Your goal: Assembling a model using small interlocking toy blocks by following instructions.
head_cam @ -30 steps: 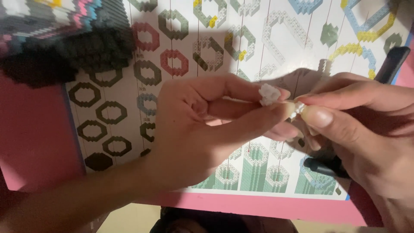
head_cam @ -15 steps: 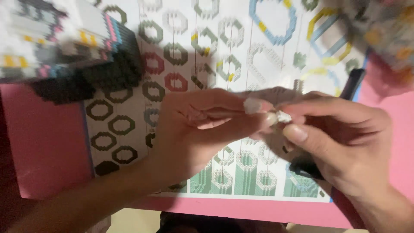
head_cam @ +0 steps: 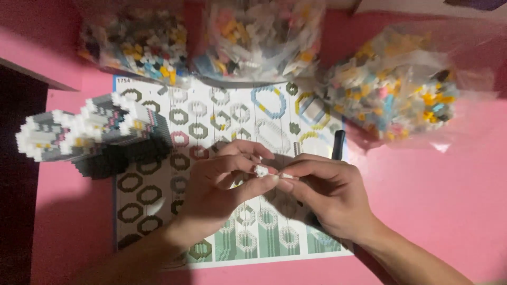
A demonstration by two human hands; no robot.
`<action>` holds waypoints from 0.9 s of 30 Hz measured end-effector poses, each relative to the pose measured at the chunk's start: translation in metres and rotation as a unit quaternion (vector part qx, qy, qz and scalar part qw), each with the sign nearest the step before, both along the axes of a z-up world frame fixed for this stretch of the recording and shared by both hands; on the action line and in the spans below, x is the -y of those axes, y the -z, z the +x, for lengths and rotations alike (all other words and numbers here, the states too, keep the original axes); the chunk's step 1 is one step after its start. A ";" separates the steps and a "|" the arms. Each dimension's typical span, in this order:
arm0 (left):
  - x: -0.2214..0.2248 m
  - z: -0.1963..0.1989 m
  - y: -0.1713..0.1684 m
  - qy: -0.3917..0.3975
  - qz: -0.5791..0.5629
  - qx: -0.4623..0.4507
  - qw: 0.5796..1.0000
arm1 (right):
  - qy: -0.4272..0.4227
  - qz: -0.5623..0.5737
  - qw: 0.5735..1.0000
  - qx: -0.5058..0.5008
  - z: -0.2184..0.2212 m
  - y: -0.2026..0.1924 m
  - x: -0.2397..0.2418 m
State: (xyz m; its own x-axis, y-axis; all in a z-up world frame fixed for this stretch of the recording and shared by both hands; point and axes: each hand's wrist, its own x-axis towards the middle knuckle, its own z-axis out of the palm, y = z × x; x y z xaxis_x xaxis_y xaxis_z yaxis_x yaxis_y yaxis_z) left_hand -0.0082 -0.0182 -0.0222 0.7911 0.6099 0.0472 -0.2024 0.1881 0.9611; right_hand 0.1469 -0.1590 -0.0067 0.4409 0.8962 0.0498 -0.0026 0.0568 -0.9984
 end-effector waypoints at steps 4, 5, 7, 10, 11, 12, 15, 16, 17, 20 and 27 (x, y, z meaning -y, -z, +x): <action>-0.013 0.002 -0.015 0.004 0.026 -0.077 0.997 | 0.032 -0.005 0.964 0.264 0.029 -0.028 0.019; -0.017 0.003 -0.017 -0.007 0.086 -0.075 0.993 | 0.078 0.007 0.910 0.407 0.042 -0.039 0.030; -0.025 0.004 -0.024 -0.014 0.118 -0.155 0.981 | 0.138 -0.024 0.849 0.510 0.087 -0.047 0.060; -0.028 0.007 -0.051 -0.023 0.069 -0.295 0.953 | 0.162 -0.111 0.774 0.602 0.135 -0.066 0.063; -0.028 0.009 -0.062 -0.027 -0.011 -0.349 0.937 | 0.128 -0.167 0.770 0.603 0.149 -0.073 0.057; -0.029 0.009 -0.060 -0.024 -0.011 -0.347 0.938 | 0.131 -0.168 0.768 0.604 0.160 -0.069 0.055; -0.031 0.008 -0.045 -0.030 0.004 -0.343 0.939 | 0.070 -0.220 0.596 0.769 0.181 -0.057 0.048; -0.032 0.005 -0.035 -0.018 0.054 -0.276 0.959 | 0.044 -0.205 0.593 0.777 0.182 -0.055 0.044; -0.033 0.002 -0.025 -0.005 0.103 -0.208 0.973 | 0.017 -0.190 0.590 0.785 0.183 -0.052 0.039; -0.033 0.001 -0.021 -0.023 0.223 -0.173 0.959 | 0.055 -0.204 0.538 0.816 0.188 -0.037 0.042; -0.048 0.000 0.013 -0.056 0.458 -0.113 0.880 | 0.083 -0.213 0.594 0.771 0.195 -0.016 0.043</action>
State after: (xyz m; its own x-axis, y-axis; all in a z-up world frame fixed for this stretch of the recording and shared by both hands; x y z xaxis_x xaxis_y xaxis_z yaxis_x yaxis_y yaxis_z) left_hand -0.0083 0.0295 -0.0352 0.7808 0.4722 0.4091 0.0445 -0.6952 0.7175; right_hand 0.3419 -0.2016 0.0098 0.2483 0.9233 0.2932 0.9046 -0.3293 0.2708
